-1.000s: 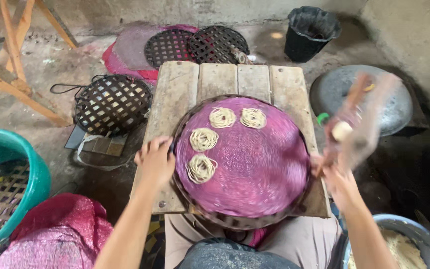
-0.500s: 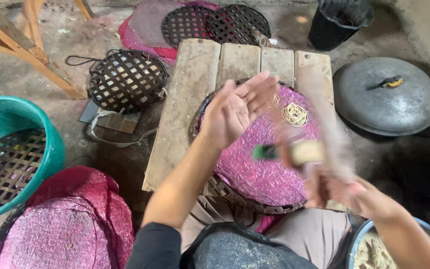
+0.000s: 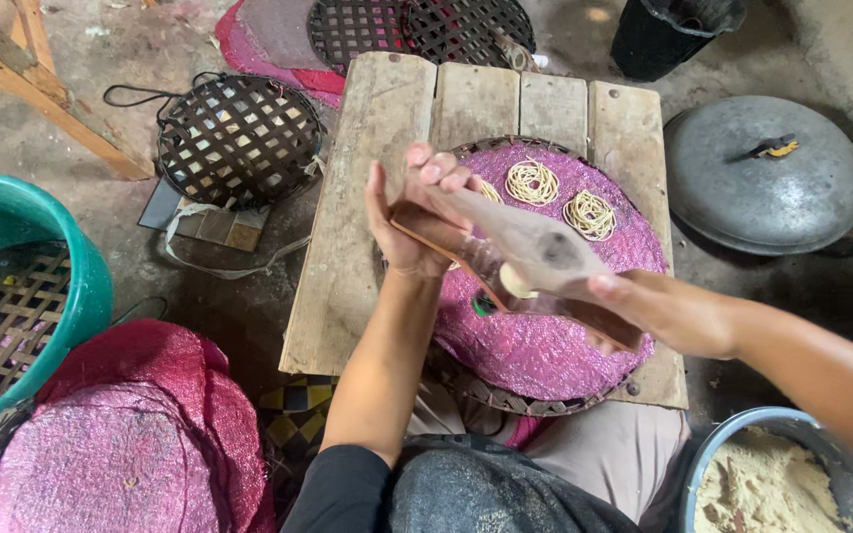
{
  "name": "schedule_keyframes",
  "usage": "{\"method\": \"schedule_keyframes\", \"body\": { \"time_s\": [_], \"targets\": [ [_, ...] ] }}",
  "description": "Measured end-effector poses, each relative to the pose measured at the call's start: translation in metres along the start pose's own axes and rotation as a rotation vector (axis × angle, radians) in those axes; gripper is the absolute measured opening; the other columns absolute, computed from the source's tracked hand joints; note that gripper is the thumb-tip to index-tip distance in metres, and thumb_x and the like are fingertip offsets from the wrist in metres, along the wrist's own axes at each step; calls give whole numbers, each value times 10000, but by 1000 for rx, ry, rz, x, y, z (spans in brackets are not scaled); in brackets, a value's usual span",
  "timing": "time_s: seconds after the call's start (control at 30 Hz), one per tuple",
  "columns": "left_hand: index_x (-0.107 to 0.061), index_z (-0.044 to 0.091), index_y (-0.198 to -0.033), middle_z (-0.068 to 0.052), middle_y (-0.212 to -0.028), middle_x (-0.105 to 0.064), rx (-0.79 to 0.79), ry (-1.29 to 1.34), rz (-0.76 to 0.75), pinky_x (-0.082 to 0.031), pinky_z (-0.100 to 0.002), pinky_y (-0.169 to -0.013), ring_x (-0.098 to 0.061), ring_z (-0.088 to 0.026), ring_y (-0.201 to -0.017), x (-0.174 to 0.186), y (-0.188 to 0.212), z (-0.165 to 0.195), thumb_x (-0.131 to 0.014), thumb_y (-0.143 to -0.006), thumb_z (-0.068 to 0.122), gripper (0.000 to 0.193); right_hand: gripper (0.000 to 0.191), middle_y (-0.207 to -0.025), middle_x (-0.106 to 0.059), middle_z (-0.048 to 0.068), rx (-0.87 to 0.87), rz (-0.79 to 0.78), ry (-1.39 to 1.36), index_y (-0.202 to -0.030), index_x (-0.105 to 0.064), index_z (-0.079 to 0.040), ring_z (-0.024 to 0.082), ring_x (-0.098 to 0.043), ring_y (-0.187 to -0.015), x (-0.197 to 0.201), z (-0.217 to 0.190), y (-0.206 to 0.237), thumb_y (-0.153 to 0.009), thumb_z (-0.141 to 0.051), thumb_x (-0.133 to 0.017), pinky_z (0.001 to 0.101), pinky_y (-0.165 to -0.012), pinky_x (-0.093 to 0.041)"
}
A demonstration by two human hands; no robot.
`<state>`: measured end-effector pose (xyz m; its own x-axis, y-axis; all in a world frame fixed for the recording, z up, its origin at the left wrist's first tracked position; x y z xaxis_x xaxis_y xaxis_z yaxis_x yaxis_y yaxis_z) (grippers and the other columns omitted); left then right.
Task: The person uses a wooden noodle press to extrude dough into thin strands, forming them into circular nests on a purple mat inside a woven tray. They repeatedly load dough into the press, extrude it, and arrange the strands into neat piles.
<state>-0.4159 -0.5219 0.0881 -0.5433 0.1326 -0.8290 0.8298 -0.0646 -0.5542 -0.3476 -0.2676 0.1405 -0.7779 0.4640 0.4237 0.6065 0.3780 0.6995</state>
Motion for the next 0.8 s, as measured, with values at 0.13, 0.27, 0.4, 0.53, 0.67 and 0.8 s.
{"method": "schedule_keyframes", "body": {
  "time_s": [0.13, 0.27, 0.4, 0.53, 0.67, 0.8],
  "targets": [
    [-543, 167, -1080, 3, -948, -597, -19, -27, 82, -462, -372, -1004, -604, -164, -952, 11, 8, 9, -466, -1050, 575, 416, 912, -786, -742, 101, -30, -3, 41, -930, -770, -3, 211, -691, -764, -10, -9, 0, -907, -732, -222, 368, -766, -581],
    [-563, 175, -1044, 9, -908, -608, -65, -36, 162, -484, -375, -947, -609, -156, -885, 21, 7, -13, -498, -1041, 573, 403, 916, -714, -694, 91, -82, -22, 148, -885, -740, -67, 213, -680, -687, 2, -13, 13, -873, -775, -160, 373, -683, -623],
    [-567, 174, -1020, 17, -891, -616, -58, -81, 92, -491, -389, -937, -610, -149, -861, 19, -15, -11, -508, -1035, 579, 410, 903, -676, -639, 111, -34, 124, 166, -768, -704, -33, 226, -608, -655, 11, -21, 11, -897, -780, -213, 385, -630, -532],
    [-562, 173, -1003, 23, -861, -602, -50, -151, 109, -490, -378, -876, -602, -137, -828, 10, -13, 10, -504, -1001, 610, 441, 884, -664, -630, 104, 36, 97, 110, -754, -683, -30, 208, -604, -606, -5, -22, 1, -893, -759, -202, 374, -593, -530],
    [-527, 186, -974, 33, -842, -563, -62, -133, 239, -474, -374, -889, -570, -134, -820, 15, 4, -2, -499, -980, 626, 441, 911, -656, -716, 111, -108, 30, 9, -772, -743, -25, 197, -706, -603, -2, -10, 6, -865, -780, -242, 377, -594, -571],
    [-529, 178, -1008, 27, -877, -558, -89, -152, 157, -456, -390, -905, -544, -155, -849, 19, -14, -22, -475, -1023, 631, 456, 857, -704, -666, 117, -38, 147, 77, -866, -698, -4, 214, -640, -662, 16, -6, 11, -912, -742, -266, 373, -610, -555]
  ]
}}
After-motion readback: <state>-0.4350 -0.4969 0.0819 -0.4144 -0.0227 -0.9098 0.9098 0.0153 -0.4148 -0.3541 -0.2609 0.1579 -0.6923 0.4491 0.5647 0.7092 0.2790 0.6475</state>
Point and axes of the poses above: each hand's wrist, its own y-axis away from the middle knuckle, its own x-axis out of the back of the hand, z = x × y, the point moved 4 cm from there along -y, towards the middle knuckle
